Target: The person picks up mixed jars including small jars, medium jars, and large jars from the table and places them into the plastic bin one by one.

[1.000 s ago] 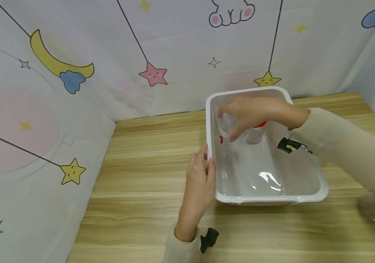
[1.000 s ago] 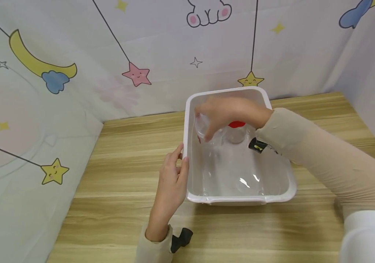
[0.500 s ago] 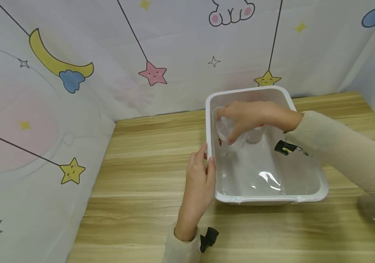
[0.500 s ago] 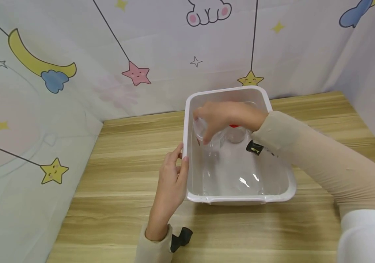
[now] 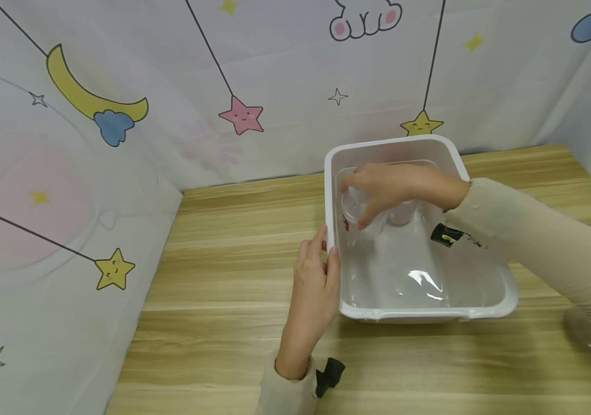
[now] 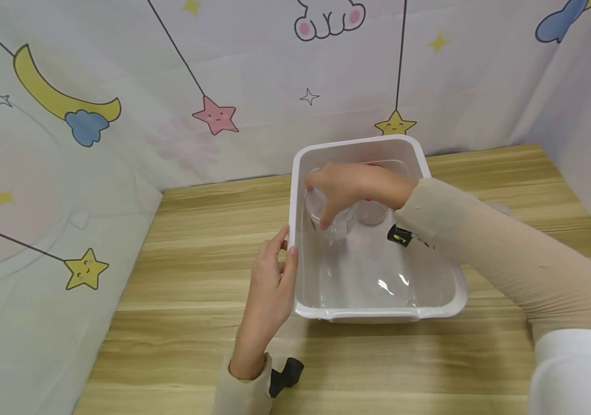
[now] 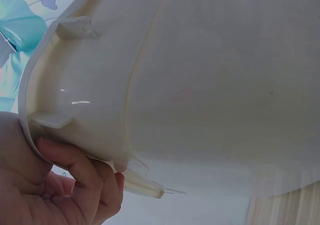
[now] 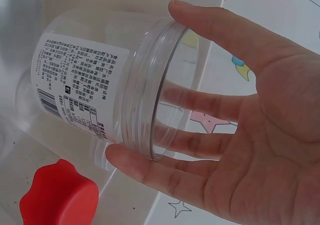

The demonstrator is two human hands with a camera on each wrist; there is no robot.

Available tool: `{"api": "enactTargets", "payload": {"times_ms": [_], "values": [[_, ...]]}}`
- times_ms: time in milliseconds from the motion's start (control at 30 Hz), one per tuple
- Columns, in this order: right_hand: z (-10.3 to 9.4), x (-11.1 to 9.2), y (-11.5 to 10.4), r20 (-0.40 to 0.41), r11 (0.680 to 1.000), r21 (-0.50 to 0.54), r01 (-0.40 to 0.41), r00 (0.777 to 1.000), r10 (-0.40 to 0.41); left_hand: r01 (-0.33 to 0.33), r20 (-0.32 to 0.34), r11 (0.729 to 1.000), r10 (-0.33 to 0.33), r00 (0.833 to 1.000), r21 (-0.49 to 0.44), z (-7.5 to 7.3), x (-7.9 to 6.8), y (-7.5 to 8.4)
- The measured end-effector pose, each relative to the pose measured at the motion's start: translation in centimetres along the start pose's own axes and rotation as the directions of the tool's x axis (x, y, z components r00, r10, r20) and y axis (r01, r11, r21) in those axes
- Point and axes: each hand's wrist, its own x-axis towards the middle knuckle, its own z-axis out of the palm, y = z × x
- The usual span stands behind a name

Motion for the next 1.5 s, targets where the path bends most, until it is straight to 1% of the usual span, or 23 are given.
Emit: {"api": "enactTargets", "payload": {"times_ms": [167, 300, 733, 1100, 1333, 1500], "values": [[0.4, 0.2, 0.0, -0.002, 1.0, -0.009, -0.008, 1.0, 0.008, 0.003, 0.001, 1.0, -0.003, 1.0, -0.005, 0.0, 0.0, 0.0], [0.8, 0.5, 0.0, 0.002, 1.0, 0.005, -0.018, 1.0, 0.018, 0.01, 0.005, 1.0, -0.01, 1.0, -0.011, 0.0, -0.1, 0.0], [2.0, 1.2, 0.0, -0.001, 0.996, 0.028, -0.085, 0.996, 0.085, 0.016, 0.008, 1.0, -0.016, 1.0, -0.001, 0.0, 0.0, -0.1], [2.6, 1.4, 0.1, 0.005, 0.996, 0.032, -0.087, 0.996, 0.087, 0.008, 0.006, 1.0, -0.008, 1.0, -0.001, -0.1, 0.0, 0.0], [2.8, 1.4, 0.3, 0.015, 0.997, 0.027, -0.068, 0.998, 0.067, 0.0, 0.003, 1.0, 0.0, 1.0, -0.005, 0.0, 0.0, 0.0], [2.9, 1.4, 0.2, 0.012, 0.997, 0.026, -0.068, 0.998, 0.068, -0.005, 0.001, 1.0, 0.005, 1.0, -0.005, -0.1, 0.1, 0.0]]}}
